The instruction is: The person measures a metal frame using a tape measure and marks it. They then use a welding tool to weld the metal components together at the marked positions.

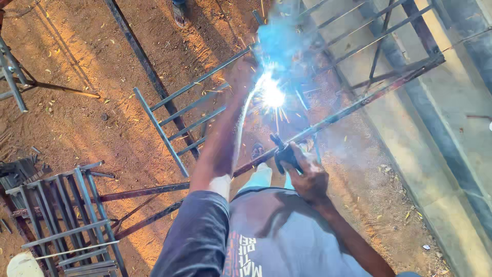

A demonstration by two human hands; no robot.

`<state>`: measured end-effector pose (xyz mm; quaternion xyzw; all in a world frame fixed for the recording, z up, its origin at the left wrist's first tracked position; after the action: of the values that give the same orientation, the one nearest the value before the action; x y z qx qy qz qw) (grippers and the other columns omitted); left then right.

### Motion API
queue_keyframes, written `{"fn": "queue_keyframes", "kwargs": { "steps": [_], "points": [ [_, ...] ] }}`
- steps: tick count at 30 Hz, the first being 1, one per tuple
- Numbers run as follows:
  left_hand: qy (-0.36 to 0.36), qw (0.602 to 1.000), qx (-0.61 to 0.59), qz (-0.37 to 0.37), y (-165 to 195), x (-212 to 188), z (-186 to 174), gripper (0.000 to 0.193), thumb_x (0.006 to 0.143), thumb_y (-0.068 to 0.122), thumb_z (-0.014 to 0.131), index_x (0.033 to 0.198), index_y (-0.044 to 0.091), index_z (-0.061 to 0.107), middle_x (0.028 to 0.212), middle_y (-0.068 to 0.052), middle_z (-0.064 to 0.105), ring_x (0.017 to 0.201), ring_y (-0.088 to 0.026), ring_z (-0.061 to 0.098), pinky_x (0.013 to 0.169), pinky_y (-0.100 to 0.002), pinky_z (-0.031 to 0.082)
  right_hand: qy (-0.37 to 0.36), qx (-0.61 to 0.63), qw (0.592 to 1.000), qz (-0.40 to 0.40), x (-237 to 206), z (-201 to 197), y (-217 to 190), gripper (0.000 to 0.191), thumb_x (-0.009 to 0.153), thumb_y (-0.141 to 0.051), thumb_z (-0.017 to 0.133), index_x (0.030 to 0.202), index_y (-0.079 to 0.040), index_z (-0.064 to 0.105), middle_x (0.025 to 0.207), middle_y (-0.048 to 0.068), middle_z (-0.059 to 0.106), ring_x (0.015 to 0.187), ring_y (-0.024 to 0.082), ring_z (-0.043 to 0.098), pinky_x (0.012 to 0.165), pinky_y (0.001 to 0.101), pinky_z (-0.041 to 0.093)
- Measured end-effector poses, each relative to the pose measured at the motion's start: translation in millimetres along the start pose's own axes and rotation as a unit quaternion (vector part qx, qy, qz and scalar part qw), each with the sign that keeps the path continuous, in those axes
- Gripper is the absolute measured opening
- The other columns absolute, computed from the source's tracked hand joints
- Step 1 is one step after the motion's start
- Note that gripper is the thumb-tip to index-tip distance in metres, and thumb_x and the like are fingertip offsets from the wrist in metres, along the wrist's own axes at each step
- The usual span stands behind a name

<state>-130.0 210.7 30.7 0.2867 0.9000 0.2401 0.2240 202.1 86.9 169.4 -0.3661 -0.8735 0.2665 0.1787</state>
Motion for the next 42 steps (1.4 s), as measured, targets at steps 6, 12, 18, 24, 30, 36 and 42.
{"fn": "queue_keyframes", "kwargs": {
  "steps": [6, 12, 18, 24, 30, 36, 42],
  "points": [
    [-0.013, 0.998, -0.058, 0.03, 13.8, -5.1, -4.9, 0.012, 0.084, 0.017, 0.068, 0.077, 0.019, 0.078, 0.073, 0.0, 0.071, 0.068, -0.016, 0.063, 0.076, -0.046, 0.043, 0.095, 0.189, 0.977, -0.005, 7.1, -54.6, 44.0, 0.034, 0.1, -0.021, 0.073, 0.13, -0.007, 0.065, 0.098, 0.004, 0.074, 0.077, 0.016, 0.071, 0.066, 0.0309, 0.061],
    [0.007, 0.999, -0.008, -0.043, 8.3, -20.7, -8.7, 0.018, 0.071, 0.032, 0.088, 0.075, 0.019, 0.077, 0.072, 0.001, 0.069, 0.069, -0.015, 0.056, 0.071, -0.038, 0.03, 0.177, 0.11, 0.967, 0.148, 8.8, -106.7, 185.9, 0.033, 0.104, -0.019, 0.079, 0.125, 0.001, 0.064, 0.11, 0.009, 0.071, 0.092, 0.016, 0.069, 0.084, 0.0333, 0.061],
    [-0.008, 0.996, 0.015, -0.092, -2.7, -16.9, -1.3, 0.019, 0.074, 0.032, 0.088, 0.086, 0.022, 0.078, 0.08, 0.001, 0.073, 0.077, -0.017, 0.063, 0.076, -0.038, 0.038, 0.299, 0.12, 0.946, 0.042, 59.8, -87.2, 310.4, 0.067, 0.101, -0.01, 0.091, 0.143, 0.013, 0.043, 0.128, 0.021, 0.063, 0.11, 0.028, 0.068, 0.097, 0.039, 0.063],
    [0.011, 0.991, 0.018, -0.133, 13.4, -26.9, -0.1, 0.023, 0.074, 0.037, 0.089, 0.089, 0.022, 0.081, 0.084, 0.001, 0.077, 0.082, -0.017, 0.067, 0.083, -0.043, 0.039, 0.278, 0.098, 0.949, 0.113, 104.8, -70.1, 359.6, 0.063, 0.098, -0.014, 0.093, 0.137, 0.008, 0.05, 0.128, 0.018, 0.064, 0.114, 0.027, 0.068, 0.102, 0.0378, 0.061],
    [0.133, 0.988, 0.002, -0.074, 0.6, -78.5, -25.5, 0.023, 0.083, 0.036, 0.085, 0.097, 0.02, 0.08, 0.09, -0.001, 0.079, 0.089, -0.02, 0.07, 0.092, -0.048, 0.044, 0.248, 0.147, 0.948, 0.131, 95.7, -46.2, 354.1, 0.056, 0.096, -0.014, 0.094, 0.132, 0.003, 0.054, 0.129, 0.016, 0.063, 0.118, 0.026, 0.065, 0.109, 0.0384, 0.058],
    [0.313, 0.949, 0.024, -0.022, -40.5, -208.0, -66.4, 0.043, 0.09, 0.032, 0.079, 0.124, 0.008, 0.071, 0.128, -0.018, 0.068, 0.118, -0.034, 0.062, 0.1, -0.042, 0.048, 0.23, 0.33, 0.911, 0.097, 93.2, -31.8, 368.6, 0.061, 0.107, -0.004, 0.088, 0.145, -0.001, 0.041, 0.141, 0.018, 0.051, 0.13, 0.029, 0.058, 0.114, 0.0403, 0.055],
    [0.314, 0.888, 0.155, -0.298, -160.8, -351.2, -78.5, 0.097, 0.076, 0.051, 0.087, 0.15, 0.006, 0.043, 0.142, -0.03, 0.042, 0.128, -0.046, 0.042, 0.103, -0.061, 0.034, 0.054, 0.285, 0.88, 0.375, 40.5, 9.6, 383.3, 0.085, 0.106, -0.019, 0.073, 0.158, -0.003, 0.008, 0.137, 0.021, 0.054, 0.1, 0.023, 0.065, 0.073, 0.0338, 0.057]
  ]
}}
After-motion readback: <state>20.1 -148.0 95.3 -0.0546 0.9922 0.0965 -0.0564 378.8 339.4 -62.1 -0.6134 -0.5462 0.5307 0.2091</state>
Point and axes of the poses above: each hand's wrist, its own x-axis towards the middle knuckle, its own z-axis out of the palm, y = z × x, the point moved 7 cm from there along x, towards the middle knuckle
